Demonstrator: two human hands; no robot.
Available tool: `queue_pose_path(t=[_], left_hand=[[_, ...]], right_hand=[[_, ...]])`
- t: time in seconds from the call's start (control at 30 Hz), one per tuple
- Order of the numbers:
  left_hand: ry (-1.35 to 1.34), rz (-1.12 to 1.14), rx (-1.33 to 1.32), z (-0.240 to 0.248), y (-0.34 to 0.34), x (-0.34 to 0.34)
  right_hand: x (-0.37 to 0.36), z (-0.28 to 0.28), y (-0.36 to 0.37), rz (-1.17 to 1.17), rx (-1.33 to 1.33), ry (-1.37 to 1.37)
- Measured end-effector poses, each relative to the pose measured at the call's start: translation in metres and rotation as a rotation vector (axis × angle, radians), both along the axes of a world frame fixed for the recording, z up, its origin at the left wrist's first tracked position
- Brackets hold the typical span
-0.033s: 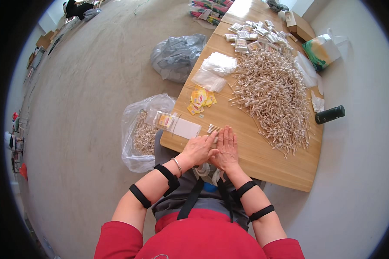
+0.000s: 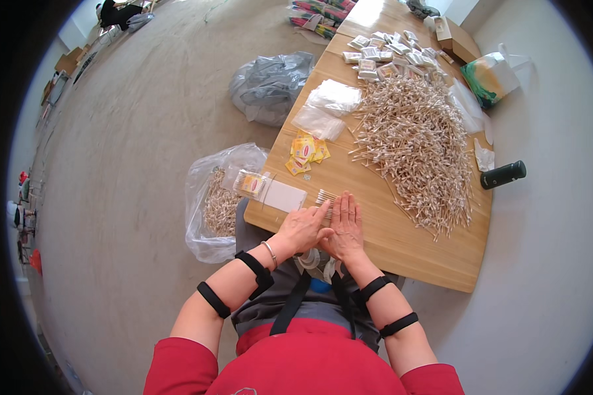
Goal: Packaging bunches of cotton swabs into small plastic bags.
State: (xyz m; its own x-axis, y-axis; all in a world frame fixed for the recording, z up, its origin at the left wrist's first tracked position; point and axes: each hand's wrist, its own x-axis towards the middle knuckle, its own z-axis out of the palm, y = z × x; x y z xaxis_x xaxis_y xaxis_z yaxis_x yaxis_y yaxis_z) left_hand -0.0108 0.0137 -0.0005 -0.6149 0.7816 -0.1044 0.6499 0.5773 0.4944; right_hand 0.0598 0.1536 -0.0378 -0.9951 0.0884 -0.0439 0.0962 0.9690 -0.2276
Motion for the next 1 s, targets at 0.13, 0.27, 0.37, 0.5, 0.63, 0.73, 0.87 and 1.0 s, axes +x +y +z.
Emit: queue_pose_path(t=[0.13, 0.27, 0.37, 0.5, 0.63, 0.73, 0.87, 1.0], left_hand=[[0.034, -0.023, -0.014, 0.0, -0.002, 0.002], [0.061, -0.022, 0.014, -0.003, -0.003, 0.002], [-0.05, 0.011, 0.01, 0.001, 0.003, -0.004], [-0.107, 0.043, 0.033, -0.006, 0.002, -0.008], [-0.022, 0.017, 0.057, -0.015, 0.001, -0.007], [-0.091, 0.018, 0.048, -0.012, 0.001, -0.008], [-0.102, 0.05, 0.025, -0.005, 0.006, -0.011], [-0.019, 0.046, 0.006, -0.018, 0.006, -0.013]], right_hand=[[0.0, 0.002, 0.0, 0.007, 0.006, 0.001], [0.0, 0.0, -0.001, 0.009, 0.01, 0.011], [0.0, -0.002, -0.001, -0.002, 0.03, 0.041], [-0.001, 0.001, -0.005, -0.021, -0.013, 0.078], [-0.001, 0.002, -0.004, -0.015, 0.001, 0.078], [0.0, 0.004, -0.004, -0.008, -0.022, 0.066], [0.0, 0.006, -0.003, -0.005, -0.016, 0.066], [-0.001, 0.008, -0.004, 0.002, 0.002, 0.042]])
